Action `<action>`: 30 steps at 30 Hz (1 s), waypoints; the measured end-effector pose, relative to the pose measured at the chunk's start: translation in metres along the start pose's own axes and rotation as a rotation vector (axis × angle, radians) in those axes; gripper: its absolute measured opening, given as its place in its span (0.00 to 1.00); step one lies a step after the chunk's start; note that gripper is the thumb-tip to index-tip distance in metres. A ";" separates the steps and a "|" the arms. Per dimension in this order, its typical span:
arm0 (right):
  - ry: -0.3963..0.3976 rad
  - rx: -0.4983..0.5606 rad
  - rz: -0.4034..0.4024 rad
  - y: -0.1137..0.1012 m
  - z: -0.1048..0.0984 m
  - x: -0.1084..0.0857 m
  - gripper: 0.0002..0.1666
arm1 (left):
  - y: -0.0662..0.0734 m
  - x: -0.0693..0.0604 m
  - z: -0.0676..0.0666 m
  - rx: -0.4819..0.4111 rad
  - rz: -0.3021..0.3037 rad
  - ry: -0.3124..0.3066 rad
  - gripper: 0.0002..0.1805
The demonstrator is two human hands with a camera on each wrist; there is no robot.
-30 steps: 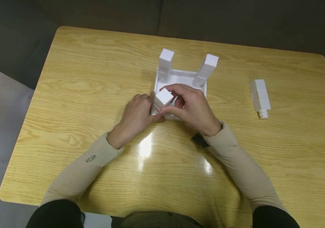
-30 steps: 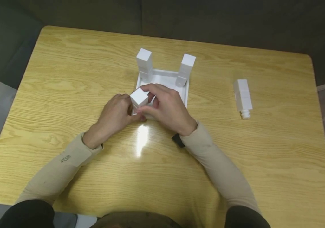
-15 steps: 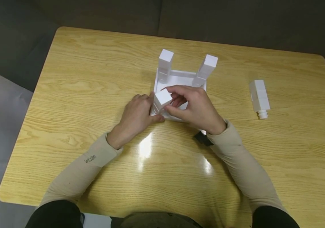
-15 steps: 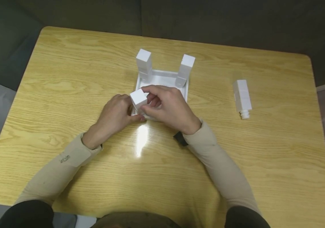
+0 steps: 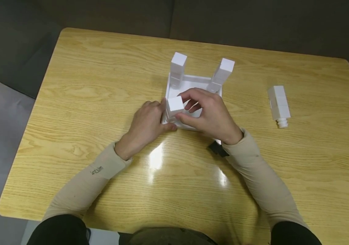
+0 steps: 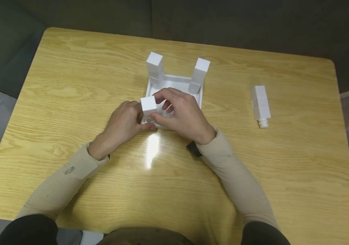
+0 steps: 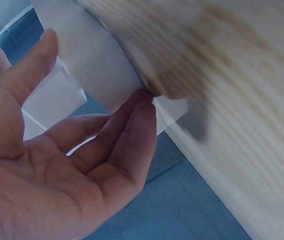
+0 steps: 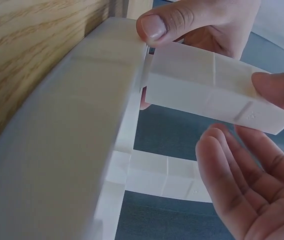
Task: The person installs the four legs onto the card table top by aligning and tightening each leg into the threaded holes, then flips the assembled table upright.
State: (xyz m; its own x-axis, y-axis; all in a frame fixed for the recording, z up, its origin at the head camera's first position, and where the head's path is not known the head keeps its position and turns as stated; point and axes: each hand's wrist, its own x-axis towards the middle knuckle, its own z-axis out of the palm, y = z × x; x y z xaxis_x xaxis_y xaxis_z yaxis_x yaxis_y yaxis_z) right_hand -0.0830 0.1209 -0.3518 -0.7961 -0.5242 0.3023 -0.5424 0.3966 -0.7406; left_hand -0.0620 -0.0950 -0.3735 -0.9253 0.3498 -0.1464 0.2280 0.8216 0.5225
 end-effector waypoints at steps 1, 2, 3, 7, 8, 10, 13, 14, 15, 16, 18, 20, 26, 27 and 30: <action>0.000 -0.005 0.006 0.000 0.000 0.000 0.21 | 0.000 0.000 0.000 -0.001 0.000 -0.001 0.57; -0.002 -0.010 0.012 0.000 0.000 0.000 0.22 | 0.000 0.000 0.000 -0.001 -0.001 -0.002 0.56; -0.003 -0.009 0.020 0.000 0.000 0.000 0.22 | 0.000 0.000 0.000 -0.003 -0.002 -0.003 0.56; -0.001 -0.003 0.048 -0.001 0.001 -0.001 0.22 | 0.000 0.000 0.000 -0.009 -0.004 -0.006 0.56; 0.000 -0.005 0.052 -0.001 0.002 -0.001 0.23 | 0.000 -0.001 0.000 -0.012 -0.003 -0.005 0.56; 0.006 -0.012 0.054 -0.002 0.002 -0.001 0.23 | 0.000 -0.001 0.000 -0.012 -0.002 -0.004 0.56; 0.012 -0.032 0.047 -0.001 0.003 -0.001 0.26 | 0.000 -0.001 -0.001 -0.003 -0.002 -0.004 0.56; 0.011 -0.032 0.048 -0.001 0.004 -0.001 0.27 | 0.001 -0.001 -0.001 0.004 -0.003 -0.005 0.56; 0.012 -0.032 0.046 -0.001 0.004 -0.001 0.28 | 0.001 -0.001 -0.001 0.011 -0.003 -0.007 0.56; 0.011 -0.033 0.043 -0.001 0.004 -0.001 0.29 | 0.001 -0.001 -0.001 0.018 -0.004 -0.008 0.56; 0.009 -0.035 0.033 -0.001 0.005 -0.001 0.30 | 0.001 -0.001 -0.001 0.028 -0.004 -0.010 0.55; 0.006 -0.035 0.022 0.000 0.006 0.000 0.31 | 0.001 -0.001 -0.001 0.037 -0.003 -0.009 0.55; 0.007 -0.016 -0.016 0.001 0.009 0.000 0.30 | 0.000 -0.001 0.000 0.035 0.007 0.018 0.53; 0.010 -0.017 -0.021 0.001 0.009 0.000 0.31 | 0.000 -0.001 0.000 0.032 0.010 0.024 0.53; 0.017 -0.020 -0.024 0.000 0.010 0.000 0.33 | 0.000 -0.001 0.000 0.030 0.016 0.035 0.52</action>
State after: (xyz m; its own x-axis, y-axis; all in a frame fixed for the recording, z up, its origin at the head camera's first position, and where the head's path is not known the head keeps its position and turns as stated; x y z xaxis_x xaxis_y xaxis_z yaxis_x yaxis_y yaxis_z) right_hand -0.0806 0.1135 -0.3575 -0.7869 -0.5212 0.3303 -0.5668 0.3988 -0.7209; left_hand -0.0608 -0.0952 -0.3735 -0.9315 0.3474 -0.1081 0.2513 0.8291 0.4994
